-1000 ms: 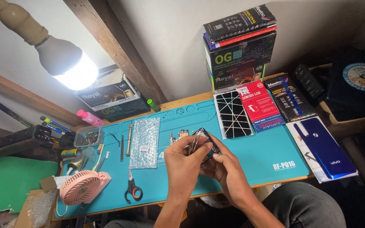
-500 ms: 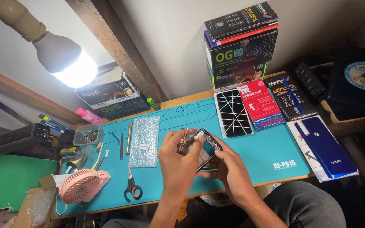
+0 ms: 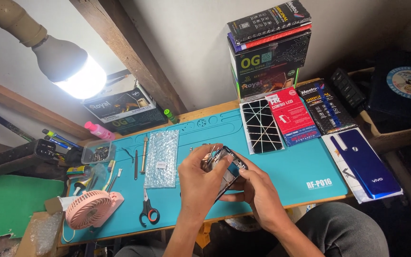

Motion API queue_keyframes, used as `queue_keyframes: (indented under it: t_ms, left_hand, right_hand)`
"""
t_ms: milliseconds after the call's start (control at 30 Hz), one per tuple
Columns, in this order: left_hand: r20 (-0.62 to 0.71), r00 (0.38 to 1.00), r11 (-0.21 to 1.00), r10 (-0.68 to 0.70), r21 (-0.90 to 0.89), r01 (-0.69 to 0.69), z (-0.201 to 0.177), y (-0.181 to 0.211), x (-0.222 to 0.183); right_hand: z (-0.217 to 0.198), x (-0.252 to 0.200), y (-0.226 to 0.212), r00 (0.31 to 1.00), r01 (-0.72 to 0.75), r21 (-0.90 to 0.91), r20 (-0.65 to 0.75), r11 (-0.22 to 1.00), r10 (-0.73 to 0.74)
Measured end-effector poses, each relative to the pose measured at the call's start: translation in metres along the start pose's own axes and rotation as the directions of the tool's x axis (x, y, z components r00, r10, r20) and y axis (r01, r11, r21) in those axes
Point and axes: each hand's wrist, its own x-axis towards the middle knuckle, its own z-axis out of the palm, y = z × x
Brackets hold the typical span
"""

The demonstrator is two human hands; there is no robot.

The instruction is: The person is disassembling or reassembling a mobile phone, focusing on the internal components like the frame and motherboard.

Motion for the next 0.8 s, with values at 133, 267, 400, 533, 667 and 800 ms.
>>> queue_keyframes:
  t_ms: [133,267,400,533,667,800]
  left_hand:
    - [0.005,0.999,0.999,-0.043,0.018,0.042,-0.001,0.0046,-0.0008]
    - [-0.004,1.0,1.0,-0.016,0.007,0.016,-0.0005,0.0027,-0.0014]
    - [0.002,1.0,1.0,0.006,-0.004,-0.006,-0.0004,-0.0004,-0.0028]
    - [-0.012,1.0,0.999,0.025,-0.024,-0.026,0.0006,-0.0007,-0.0041]
    - [-0.01,0.999,0.999,0.034,-0.018,-0.034,0.0013,-0.0019,-0.0045]
    - [-0.031,0.999,1.0,0.009,0.004,-0.009,0.0015,-0.0034,-0.005]
  right_hand:
    - [0.0026,-0.0022,-0.0044,1.0,-0.014,-0.001,-0.017,1.0,0.014]
    - [0.0002,-0.0014,-0.004,1.0,-0.009,0.012,0.0,1.0,0.009]
    - [0.0,-0.0026,-0.0041,1.0,-0.013,-0.002,-0.004,1.0,0.013]
    - [0.0003,-0.0014,-0.0042,1.0,-0.011,-0.024,0.009,1.0,0.011]
    - [0.0013,-0.0046,-0.0068,1.0,-0.007,-0.054,0.017,0.999,0.008]
    - [-0.0017,-0.0006,-0.0001,0.999,0.016,-0.057,0.028,0.998,-0.015]
